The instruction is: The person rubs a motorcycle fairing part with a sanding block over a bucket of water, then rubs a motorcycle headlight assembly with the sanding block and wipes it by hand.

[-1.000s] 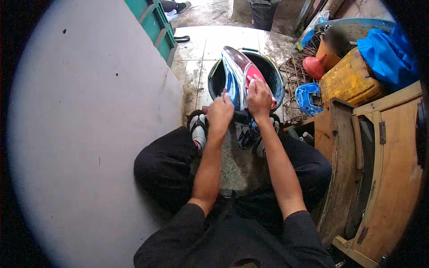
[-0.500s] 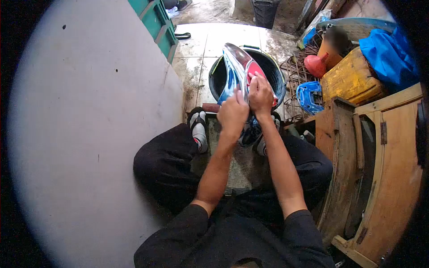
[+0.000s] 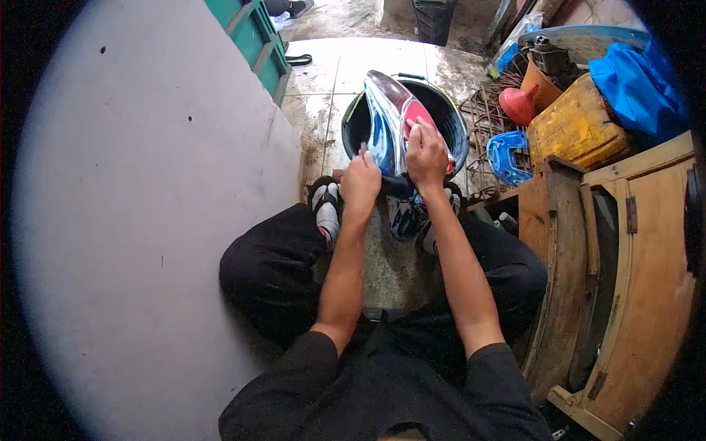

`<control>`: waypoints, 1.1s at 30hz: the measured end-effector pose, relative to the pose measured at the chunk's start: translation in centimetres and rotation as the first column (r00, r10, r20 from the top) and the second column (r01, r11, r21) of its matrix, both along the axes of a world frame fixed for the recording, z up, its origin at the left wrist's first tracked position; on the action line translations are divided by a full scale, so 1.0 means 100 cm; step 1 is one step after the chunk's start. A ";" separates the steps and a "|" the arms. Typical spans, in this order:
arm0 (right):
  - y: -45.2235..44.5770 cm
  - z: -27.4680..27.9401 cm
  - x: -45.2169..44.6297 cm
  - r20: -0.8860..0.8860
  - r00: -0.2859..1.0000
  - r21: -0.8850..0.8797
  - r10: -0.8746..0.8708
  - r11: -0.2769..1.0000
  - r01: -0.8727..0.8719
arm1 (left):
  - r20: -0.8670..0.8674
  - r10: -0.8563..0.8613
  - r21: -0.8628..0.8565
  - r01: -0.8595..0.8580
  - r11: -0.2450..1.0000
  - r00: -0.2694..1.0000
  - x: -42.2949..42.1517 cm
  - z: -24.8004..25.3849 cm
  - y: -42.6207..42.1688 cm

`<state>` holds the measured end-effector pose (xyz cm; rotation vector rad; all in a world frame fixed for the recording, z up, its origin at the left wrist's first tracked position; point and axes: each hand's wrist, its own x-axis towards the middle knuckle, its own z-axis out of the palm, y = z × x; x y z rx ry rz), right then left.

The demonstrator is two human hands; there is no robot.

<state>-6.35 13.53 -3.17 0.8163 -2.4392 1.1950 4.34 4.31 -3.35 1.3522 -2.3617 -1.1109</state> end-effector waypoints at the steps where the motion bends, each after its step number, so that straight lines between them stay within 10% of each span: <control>1: -0.002 0.001 -0.003 -0.002 1.000 -0.005 -0.001 1.000 0.001 | -0.032 -0.054 0.024 0.055 0.998 0.998 0.002 -0.003 0.001; 24: -0.001 -0.003 -0.002 0.007 1.000 -0.029 -0.023 0.999 0.023 | -0.085 -0.119 0.030 0.122 0.992 0.989 0.011 0.000 0.014; 33: -0.001 -0.002 -0.003 -0.001 1.000 -0.029 -0.010 1.000 0.010 | -0.420 -0.141 0.102 0.201 0.974 0.897 0.014 -0.009 0.011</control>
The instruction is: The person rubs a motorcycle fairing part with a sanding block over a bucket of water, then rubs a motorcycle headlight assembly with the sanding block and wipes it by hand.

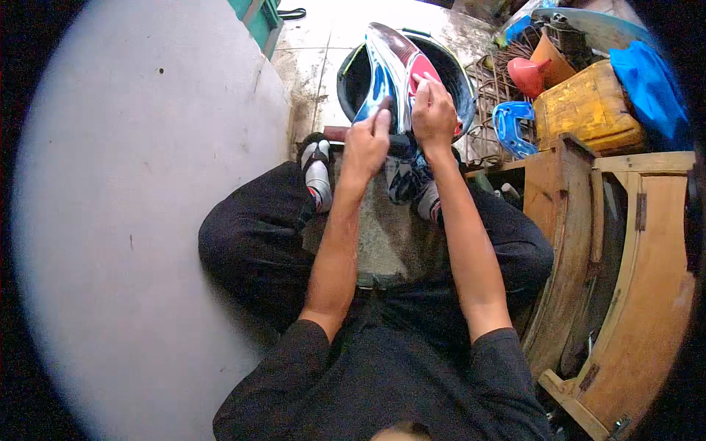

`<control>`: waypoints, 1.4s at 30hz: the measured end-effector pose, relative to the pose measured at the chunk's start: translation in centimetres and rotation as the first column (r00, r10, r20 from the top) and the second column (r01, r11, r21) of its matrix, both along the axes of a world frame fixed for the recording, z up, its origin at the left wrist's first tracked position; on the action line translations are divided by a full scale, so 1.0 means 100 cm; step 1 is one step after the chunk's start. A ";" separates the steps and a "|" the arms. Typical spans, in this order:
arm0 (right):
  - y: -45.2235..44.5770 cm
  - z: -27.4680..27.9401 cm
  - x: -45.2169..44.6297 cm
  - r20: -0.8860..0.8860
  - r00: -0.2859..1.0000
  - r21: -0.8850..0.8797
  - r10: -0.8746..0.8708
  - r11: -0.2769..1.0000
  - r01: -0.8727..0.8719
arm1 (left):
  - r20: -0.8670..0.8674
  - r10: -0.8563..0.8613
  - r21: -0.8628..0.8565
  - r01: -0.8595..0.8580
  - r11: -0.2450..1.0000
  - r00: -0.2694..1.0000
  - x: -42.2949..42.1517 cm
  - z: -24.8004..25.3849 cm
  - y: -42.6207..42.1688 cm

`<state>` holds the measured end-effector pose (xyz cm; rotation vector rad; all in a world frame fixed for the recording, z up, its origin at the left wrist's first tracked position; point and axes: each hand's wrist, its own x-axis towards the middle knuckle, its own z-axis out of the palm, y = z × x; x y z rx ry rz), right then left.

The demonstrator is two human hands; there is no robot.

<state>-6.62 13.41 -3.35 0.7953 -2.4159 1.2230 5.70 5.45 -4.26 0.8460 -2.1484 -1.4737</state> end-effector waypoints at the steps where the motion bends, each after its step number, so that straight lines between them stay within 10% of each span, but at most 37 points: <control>1: 0.000 -0.001 0.000 0.005 1.000 0.007 0.005 1.000 -0.005 | -0.167 -0.089 0.022 0.094 0.995 0.982 0.002 0.004 0.002; 3: -0.001 -0.001 0.002 0.009 1.000 -0.008 0.019 1.000 -0.019 | -0.202 -0.090 0.060 0.104 0.993 0.975 -0.001 -0.005 -0.007; 5: 0.002 -0.001 0.002 0.027 0.999 0.028 0.028 0.999 -0.028 | 0.178 0.098 -0.022 -0.095 0.995 0.979 -0.001 -0.009 -0.018; 10: 0.000 0.003 0.001 0.013 1.000 0.011 0.019 1.000 -0.019 | -0.260 -0.106 0.084 0.132 0.988 0.960 0.001 -0.016 -0.011; 13: 0.000 -0.002 0.007 0.023 0.999 0.018 0.032 0.999 -0.032 | 0.113 0.023 0.063 -0.030 0.998 0.993 0.004 0.006 -0.011; 17: 0.001 0.000 0.000 0.013 0.999 0.023 0.039 0.999 -0.040 | 0.182 0.005 -0.009 -0.004 1.000 0.983 0.000 -0.002 -0.009; 18: 0.001 0.001 0.000 0.013 0.999 0.021 0.039 0.999 -0.039 | -0.046 -0.032 0.007 0.032 0.999 0.998 0.002 0.000 -0.004; 23: 0.001 0.004 0.003 0.048 0.998 0.023 0.028 0.999 -0.029 | 0.054 -0.037 0.078 0.033 0.996 0.998 0.004 0.004 -0.017; 29: 0.001 0.007 0.006 0.071 0.997 0.009 0.016 1.000 -0.017 | -0.277 0.126 0.038 -0.120 0.992 0.952 -0.003 -0.009 0.001; 42: 0.001 0.006 0.004 0.039 0.999 -0.004 0.023 1.000 -0.023 | -0.032 0.091 -0.279 -0.096 0.955 0.995 -0.011 -0.020 -0.004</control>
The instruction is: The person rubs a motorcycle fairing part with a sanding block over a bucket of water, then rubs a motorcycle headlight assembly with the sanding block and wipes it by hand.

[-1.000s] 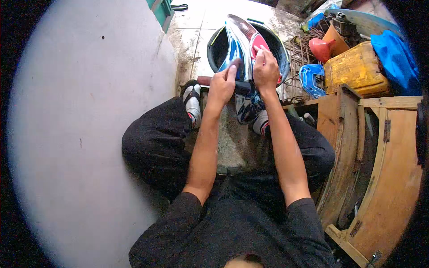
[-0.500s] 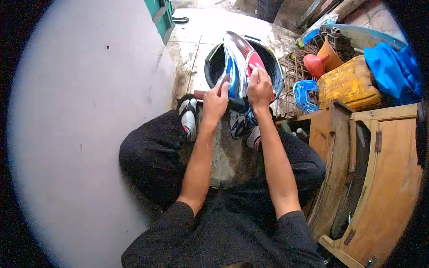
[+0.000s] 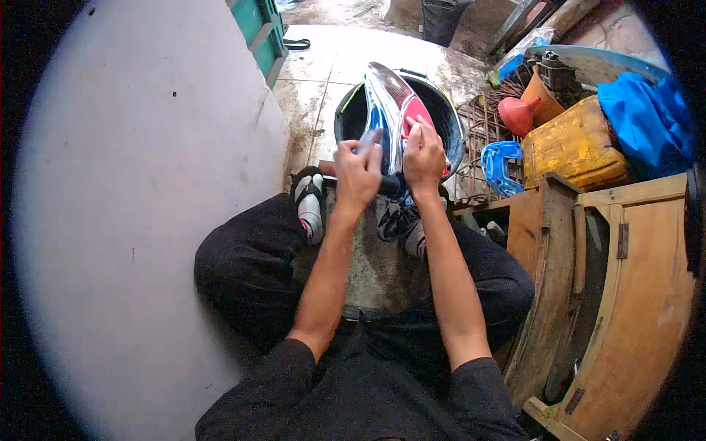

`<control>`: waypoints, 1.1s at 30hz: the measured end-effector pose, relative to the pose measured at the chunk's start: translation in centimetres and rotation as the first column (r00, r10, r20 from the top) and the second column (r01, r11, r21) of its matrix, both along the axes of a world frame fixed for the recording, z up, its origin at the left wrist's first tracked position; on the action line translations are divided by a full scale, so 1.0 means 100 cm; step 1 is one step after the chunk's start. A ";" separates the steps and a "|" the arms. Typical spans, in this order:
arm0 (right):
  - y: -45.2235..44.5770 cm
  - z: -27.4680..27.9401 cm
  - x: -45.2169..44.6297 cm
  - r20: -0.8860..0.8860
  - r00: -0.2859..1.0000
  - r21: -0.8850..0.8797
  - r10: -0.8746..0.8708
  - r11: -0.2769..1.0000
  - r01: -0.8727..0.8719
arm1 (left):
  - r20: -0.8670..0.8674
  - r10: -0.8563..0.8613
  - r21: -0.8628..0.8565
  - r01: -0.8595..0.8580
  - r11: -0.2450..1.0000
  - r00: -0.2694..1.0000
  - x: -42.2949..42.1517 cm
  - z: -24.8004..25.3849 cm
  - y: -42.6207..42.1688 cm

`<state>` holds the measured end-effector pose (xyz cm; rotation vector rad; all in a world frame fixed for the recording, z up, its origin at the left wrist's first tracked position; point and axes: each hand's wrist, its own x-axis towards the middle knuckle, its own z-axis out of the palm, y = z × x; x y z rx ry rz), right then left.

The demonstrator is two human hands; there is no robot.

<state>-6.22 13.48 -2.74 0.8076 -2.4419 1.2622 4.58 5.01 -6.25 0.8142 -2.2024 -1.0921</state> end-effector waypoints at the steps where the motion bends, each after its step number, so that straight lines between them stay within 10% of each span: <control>1: -0.001 0.000 0.000 -0.003 1.000 -0.008 0.006 1.000 -0.006 | -0.089 -0.046 -0.119 0.035 0.992 0.995 0.000 0.003 0.007; 9: 0.000 0.000 0.000 0.003 1.000 0.010 0.010 1.000 -0.010 | 0.180 0.122 0.111 -0.143 0.984 0.976 -0.005 -0.035 -0.001; 16: 0.002 0.001 0.003 0.027 1.000 0.032 0.006 0.999 -0.007 | 0.046 0.024 -0.113 -0.019 0.993 0.999 0.001 -0.001 0.034; 18: 0.003 0.005 0.004 0.026 1.000 0.024 0.001 1.000 -0.002 | -0.030 0.194 0.212 -0.183 0.960 0.981 -0.008 -0.023 0.020; 23: 0.002 0.004 0.003 0.054 0.998 0.002 0.010 1.000 -0.010 | -0.088 0.019 -0.047 -0.024 0.999 0.996 -0.002 -0.007 0.033; 33: 0.002 0.002 0.003 0.016 1.000 0.006 0.019 1.000 -0.019 | -0.005 0.067 0.185 -0.065 0.981 0.998 -0.004 -0.025 0.029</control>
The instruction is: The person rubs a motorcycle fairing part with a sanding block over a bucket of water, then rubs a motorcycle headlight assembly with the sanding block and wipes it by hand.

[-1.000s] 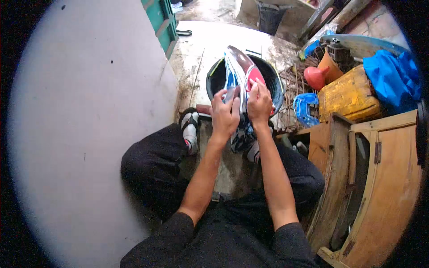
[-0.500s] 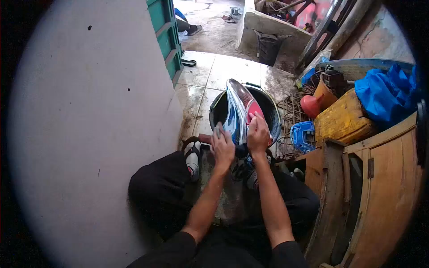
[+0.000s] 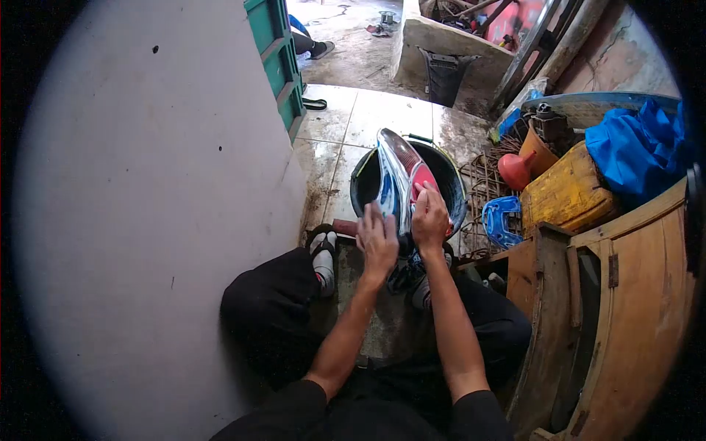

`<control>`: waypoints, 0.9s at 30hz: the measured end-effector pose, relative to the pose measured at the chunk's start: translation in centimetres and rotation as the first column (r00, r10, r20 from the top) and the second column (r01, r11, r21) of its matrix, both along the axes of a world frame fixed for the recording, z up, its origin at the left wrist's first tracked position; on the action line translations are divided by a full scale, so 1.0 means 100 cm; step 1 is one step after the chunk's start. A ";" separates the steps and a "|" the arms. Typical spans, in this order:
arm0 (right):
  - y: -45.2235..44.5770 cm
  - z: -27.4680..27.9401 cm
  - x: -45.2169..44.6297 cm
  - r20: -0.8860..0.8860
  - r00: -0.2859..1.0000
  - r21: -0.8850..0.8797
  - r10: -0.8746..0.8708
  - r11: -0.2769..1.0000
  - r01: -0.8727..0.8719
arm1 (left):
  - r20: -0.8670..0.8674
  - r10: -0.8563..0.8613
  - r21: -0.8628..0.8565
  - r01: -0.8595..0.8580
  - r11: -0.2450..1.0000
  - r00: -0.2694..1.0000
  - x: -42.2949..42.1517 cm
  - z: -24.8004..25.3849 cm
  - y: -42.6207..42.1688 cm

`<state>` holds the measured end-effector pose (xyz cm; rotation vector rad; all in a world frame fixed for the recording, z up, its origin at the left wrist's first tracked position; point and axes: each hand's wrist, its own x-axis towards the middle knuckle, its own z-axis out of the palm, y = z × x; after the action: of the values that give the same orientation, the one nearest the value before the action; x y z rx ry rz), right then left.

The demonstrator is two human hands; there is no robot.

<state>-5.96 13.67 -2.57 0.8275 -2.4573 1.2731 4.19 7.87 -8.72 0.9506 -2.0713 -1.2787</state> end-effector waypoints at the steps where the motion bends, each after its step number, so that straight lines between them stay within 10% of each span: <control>1: 0.001 0.000 -0.001 -0.008 1.000 0.013 0.006 1.000 -0.006 | -0.024 -0.048 -0.058 0.046 0.997 0.999 0.003 0.013 0.008; 8: 0.001 -0.001 0.000 -0.007 1.000 0.000 -0.005 1.000 0.005 | 0.114 -0.012 0.127 -0.002 0.992 0.993 -0.003 0.007 -0.020; 12: 0.000 -0.004 -0.004 -0.034 0.999 0.009 0.006 1.000 -0.006 | -0.040 -0.154 -0.110 0.148 0.983 0.987 -0.004 0.021 0.005; 18: 0.002 -0.004 -0.002 -0.023 1.000 0.016 0.003 1.000 -0.002 | 0.230 -0.038 0.097 0.015 0.995 0.972 -0.005 0.029 -0.011; 21: 0.000 -0.003 -0.004 -0.015 1.000 0.024 -0.007 1.000 0.008 | -0.031 -0.171 -0.083 0.168 0.982 0.985 -0.003 0.027 0.001; 24: 0.001 -0.006 -0.001 -0.008 1.000 0.021 0.000 1.000 0.000 | 0.169 -0.088 -0.092 0.105 0.990 0.982 0.000 0.035 0.011; 27: 0.001 -0.006 -0.003 -0.025 1.000 0.004 -0.005 1.000 0.005 | 0.207 -0.008 0.114 -0.015 0.993 0.978 -0.003 0.027 -0.010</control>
<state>-6.27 13.75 -3.17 0.8333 -2.4418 1.2484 3.91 6.91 -6.01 1.1829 -2.1685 -1.3595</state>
